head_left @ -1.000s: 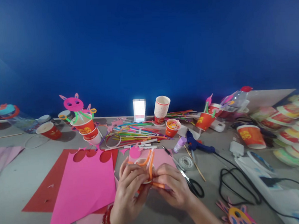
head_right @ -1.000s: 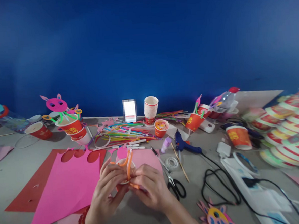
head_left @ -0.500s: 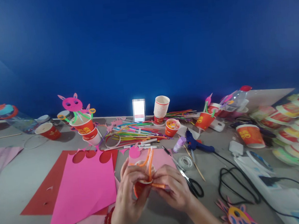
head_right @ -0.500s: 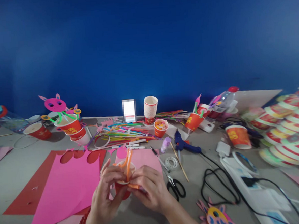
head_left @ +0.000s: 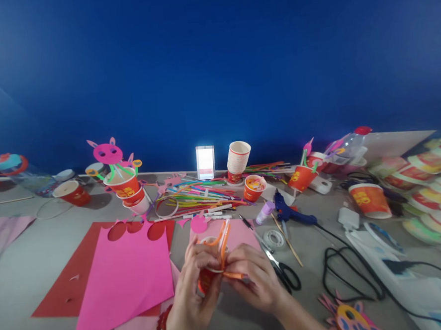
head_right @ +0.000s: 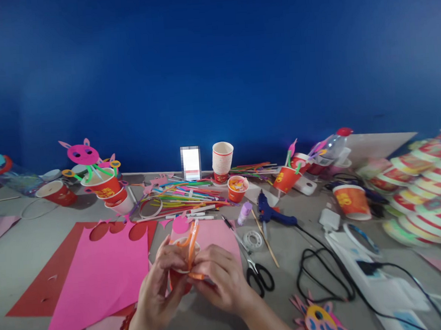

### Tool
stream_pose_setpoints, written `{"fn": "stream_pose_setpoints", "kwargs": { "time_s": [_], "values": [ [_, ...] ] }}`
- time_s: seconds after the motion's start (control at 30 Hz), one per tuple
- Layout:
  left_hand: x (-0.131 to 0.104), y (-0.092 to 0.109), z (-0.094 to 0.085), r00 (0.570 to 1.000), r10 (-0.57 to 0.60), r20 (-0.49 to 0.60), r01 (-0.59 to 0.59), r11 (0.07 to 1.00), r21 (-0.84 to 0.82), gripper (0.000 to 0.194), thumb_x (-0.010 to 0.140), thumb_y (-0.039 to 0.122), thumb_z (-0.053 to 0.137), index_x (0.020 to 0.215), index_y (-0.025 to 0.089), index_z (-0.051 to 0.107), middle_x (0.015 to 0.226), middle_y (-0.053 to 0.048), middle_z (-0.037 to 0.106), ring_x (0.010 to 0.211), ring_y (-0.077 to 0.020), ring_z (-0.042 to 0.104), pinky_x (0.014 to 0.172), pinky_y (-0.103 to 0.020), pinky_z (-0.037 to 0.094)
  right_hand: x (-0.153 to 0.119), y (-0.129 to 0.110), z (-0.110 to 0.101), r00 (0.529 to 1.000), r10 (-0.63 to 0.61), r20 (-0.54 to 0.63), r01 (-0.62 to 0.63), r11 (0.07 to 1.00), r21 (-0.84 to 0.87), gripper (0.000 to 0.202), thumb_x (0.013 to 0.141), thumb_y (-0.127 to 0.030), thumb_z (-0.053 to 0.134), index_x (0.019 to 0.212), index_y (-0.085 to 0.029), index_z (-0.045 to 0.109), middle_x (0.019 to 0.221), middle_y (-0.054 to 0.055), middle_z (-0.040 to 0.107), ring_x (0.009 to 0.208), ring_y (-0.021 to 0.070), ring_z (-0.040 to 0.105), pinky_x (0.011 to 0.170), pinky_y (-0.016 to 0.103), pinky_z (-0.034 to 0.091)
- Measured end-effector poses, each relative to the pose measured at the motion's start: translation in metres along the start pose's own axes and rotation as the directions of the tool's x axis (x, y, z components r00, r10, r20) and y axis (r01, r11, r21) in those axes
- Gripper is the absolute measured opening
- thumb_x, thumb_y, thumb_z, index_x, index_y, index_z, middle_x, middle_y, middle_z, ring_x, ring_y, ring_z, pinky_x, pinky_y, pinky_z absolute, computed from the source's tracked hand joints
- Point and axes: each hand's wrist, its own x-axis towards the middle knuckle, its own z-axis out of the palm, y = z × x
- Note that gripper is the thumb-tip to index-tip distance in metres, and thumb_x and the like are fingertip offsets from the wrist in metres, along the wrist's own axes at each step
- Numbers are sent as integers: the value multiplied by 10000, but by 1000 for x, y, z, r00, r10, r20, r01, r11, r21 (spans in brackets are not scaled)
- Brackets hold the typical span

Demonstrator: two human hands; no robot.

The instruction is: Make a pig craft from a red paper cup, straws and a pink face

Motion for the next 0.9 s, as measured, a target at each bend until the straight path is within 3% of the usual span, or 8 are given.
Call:
{"fn": "stream_pose_setpoints", "kwargs": {
  "time_s": [0.23,0.43,0.67,0.9],
  "values": [
    [4,4,-4,999,-35,14,35,999,21,278,886,88,571,1100,250,502,1015,-31,643,1019,-206,624,1174,-579,252,-1,0,-2,999,23,-25,-24,999,-21,128,957,-197,562,1053,-186,646,941,111,717,831,219,668,742,370,558],
    [6,4,-4,998,-40,-45,41,999,36,240,896,72,531,1047,258,528,969,-13,653,991,-199,634,1161,-541,290,1,-1,-4,999,-44,-17,43,996,-82,161,948,-171,541,1073,-184,642,949,117,686,841,220,651,727,372,565],
    [11,11,-4,996,-78,-49,82,994,71,185,906,84,547,995,245,553,951,-8,641,953,-185,620,1117,-486,356,2,1,-1,1000,-9,12,11,984,-179,155,931,-125,545,1036,-181,644,979,114,703,856,223,642,739,370,560],
    [10,10,-3,996,-56,-69,67,985,161,205,889,54,538,965,240,576,918,-18,669,960,-200,621,1111,-513,363,4,-3,-1,999,-34,0,33,967,-254,161,939,-118,531,1013,-191,654,908,91,700,818,206,625,721,345,566]
  ]
}}
